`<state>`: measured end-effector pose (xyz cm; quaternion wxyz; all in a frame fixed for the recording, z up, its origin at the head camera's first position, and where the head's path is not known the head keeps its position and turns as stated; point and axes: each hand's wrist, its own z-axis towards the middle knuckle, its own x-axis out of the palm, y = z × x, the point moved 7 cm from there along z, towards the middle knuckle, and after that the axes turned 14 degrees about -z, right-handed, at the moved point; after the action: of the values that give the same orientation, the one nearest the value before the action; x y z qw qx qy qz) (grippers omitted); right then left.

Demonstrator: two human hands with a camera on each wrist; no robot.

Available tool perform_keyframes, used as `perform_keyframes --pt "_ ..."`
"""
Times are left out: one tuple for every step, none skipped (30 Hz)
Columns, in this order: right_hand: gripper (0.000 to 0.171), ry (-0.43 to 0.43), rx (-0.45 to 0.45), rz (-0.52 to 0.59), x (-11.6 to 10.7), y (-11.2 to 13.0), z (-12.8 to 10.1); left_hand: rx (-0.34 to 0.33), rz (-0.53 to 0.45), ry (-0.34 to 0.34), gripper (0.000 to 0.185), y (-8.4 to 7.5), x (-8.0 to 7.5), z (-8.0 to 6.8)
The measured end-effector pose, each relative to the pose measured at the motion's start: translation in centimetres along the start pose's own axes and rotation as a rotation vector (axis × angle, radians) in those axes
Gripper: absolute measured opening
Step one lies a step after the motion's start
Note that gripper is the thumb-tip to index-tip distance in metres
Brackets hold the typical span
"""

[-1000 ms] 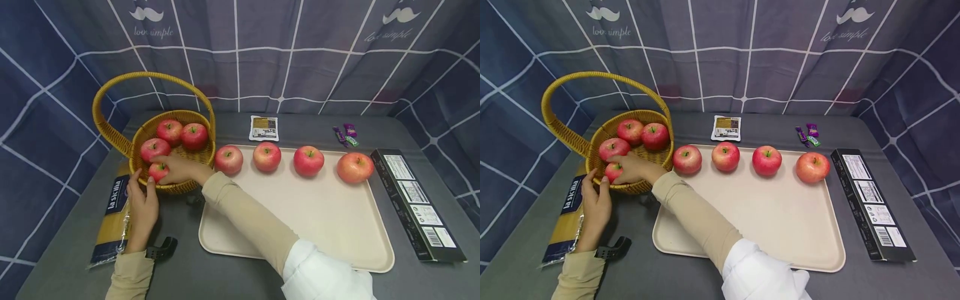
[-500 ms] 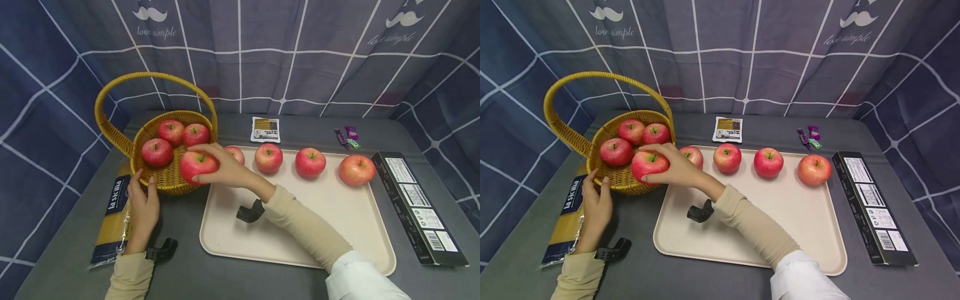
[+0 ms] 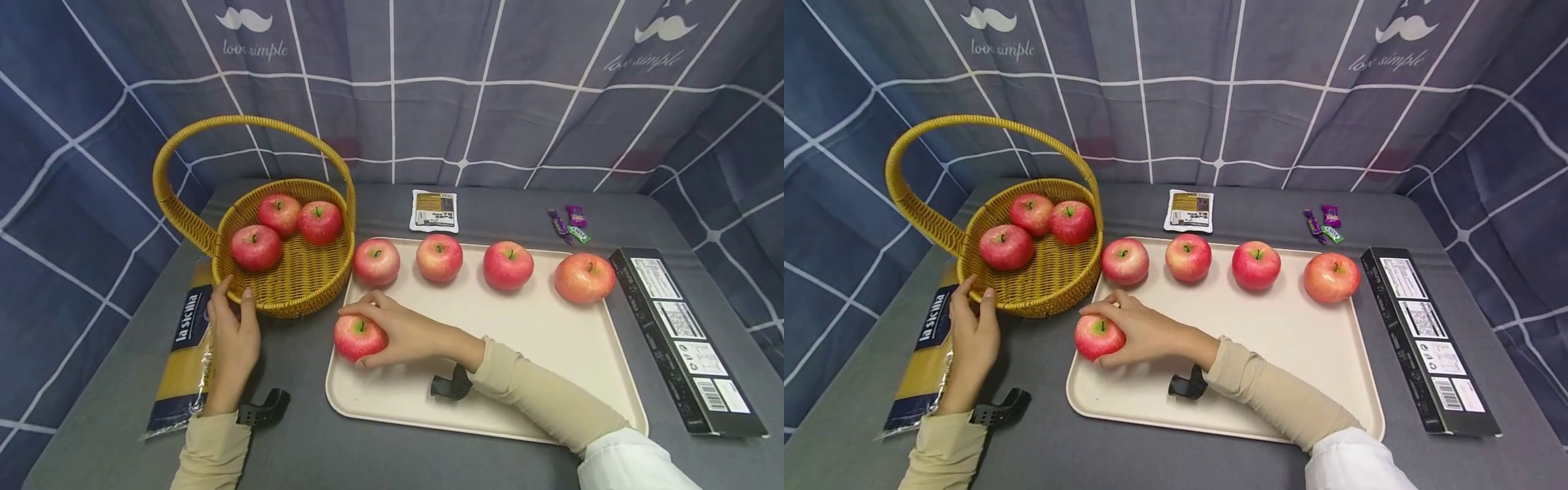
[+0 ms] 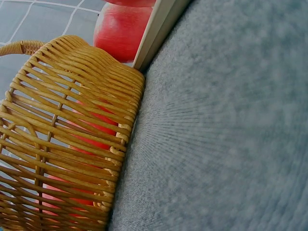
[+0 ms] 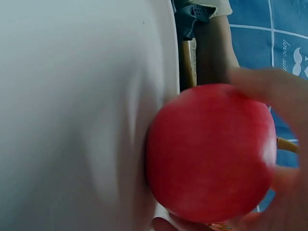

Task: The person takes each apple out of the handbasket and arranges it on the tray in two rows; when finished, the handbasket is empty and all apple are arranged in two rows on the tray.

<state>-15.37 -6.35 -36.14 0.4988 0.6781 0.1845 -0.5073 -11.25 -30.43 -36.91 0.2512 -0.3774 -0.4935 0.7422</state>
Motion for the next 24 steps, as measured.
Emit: perform_keyframes --pt "0.075 0.012 -0.009 -0.013 0.0 0.1 -0.1 0.002 -0.002 0.000 0.051 0.0 0.0 0.0" --pt "0.076 0.023 -0.015 -0.029 0.0 0.2 -0.2 0.005 -0.005 -0.002 0.051 -0.1 0.0 0.0" --pt "0.078 0.033 -0.024 -0.047 -0.1 0.3 -0.2 0.008 -0.006 -0.002 0.051 -0.1 0.0 0.0" --pt "0.080 0.041 -0.028 -0.056 -0.2 0.3 -0.3 0.010 -0.008 -0.003 0.051 -0.1 0.0 0.0" --pt "0.082 0.044 -0.032 -0.068 -0.4 0.4 -0.3 0.012 -0.008 -0.004 0.051 -0.1 -0.1 0.0" --pt "0.083 0.042 -0.036 -0.076 -0.7 0.4 -0.2 0.013 -0.008 -0.004 0.051 -0.1 -0.1 0.0" --pt "0.084 0.032 -0.043 -0.082 -1.1 0.4 -0.1 0.012 -0.007 -0.005 0.051 -0.1 -0.1 0.0" --pt "0.083 0.019 -0.056 -0.089 -1.5 0.5 0.1 0.009 -0.005 -0.007 0.051 -0.1 -0.1 0.0" --pt "0.082 0.001 -0.066 -0.085 -2.1 0.5 0.5 0.007 -0.003 -0.008 0.051 -0.1 -0.1 0.0" --pt "0.080 -0.020 -0.073 -0.078 -2.8 0.6 0.9 0.004 -0.002 -0.009 0.051 0.0 -0.1 0.0" --pt "0.078 -0.042 -0.079 -0.069 -3.5 0.7 1.4 0.002 -0.001 -0.010 0.051 0.0 -0.1 -0.1" --pt "0.076 -0.059 -0.082 -0.058 -4.2 0.8 2.0 0.001 -0.002 -0.011 0.051 0.0 -0.1 -0.1" --pt "0.074 -0.075 -0.081 -0.050 -4.9 0.8 2.7 0.002 -0.004 -0.012 0.051 0.0 -0.1 0.0" --pt "0.073 -0.085 -0.079 -0.047 -5.6 0.7 3.5 0.003 -0.005 -0.011 0.051 0.0 0.0 0.0" --pt "0.074 -0.084 -0.063 -0.040 -6.2 0.5 4.3 0.005 -0.008 -0.009 0.051 0.0 0.0 0.0" --pt "0.074 -0.072 -0.045 -0.050 -6.6 0.2 5.1 0.009 -0.008 -0.008 0.051 0.0 0.0 0.0" --pt "0.075 -0.057 -0.029 -0.062 -6.9 -0.2 6.0 0.013 -0.011 -0.007 0.051 -0.1 0.0 0.0" --pt "0.076 -0.036 -0.014 -0.074 -7.2 -0.6 7.0 0.016 -0.012 -0.006 0.051 -0.1 0.1 0.0" --pt "0.078 -0.019 -0.002 -0.086 -7.4 -1.0 7.9 0.018 -0.010 -0.006 0.051 -0.1 0.1 0.0" --pt "0.079 0.000 0.014 -0.092 -7.6 -1.3 8.9 0.019 -0.008 -0.007 0.051 -0.1 0.0 0.0" --pt "0.079 0.017 0.030 -0.093 -7.8 -1.7 9.8 0.020 -0.006 -0.009 0.050 -0.1 0.0 0.0" --pt "0.080 0.024 0.045 -0.095 -8.0 -2.0 10.7 0.020 -0.006 -0.010 0.050 -0.1 0.0 0.0" --pt "0.081 0.023 0.059 -0.092 -8.1 -2.2 11.6 0.019 -0.005 -0.010 0.050 -0.1 0.0 0.0" --pt "0.081 0.017 0.074 -0.089 -8.2 -2.4 12.4 0.018 -0.003 -0.009 0.050 -0.1 0.0 0.0"
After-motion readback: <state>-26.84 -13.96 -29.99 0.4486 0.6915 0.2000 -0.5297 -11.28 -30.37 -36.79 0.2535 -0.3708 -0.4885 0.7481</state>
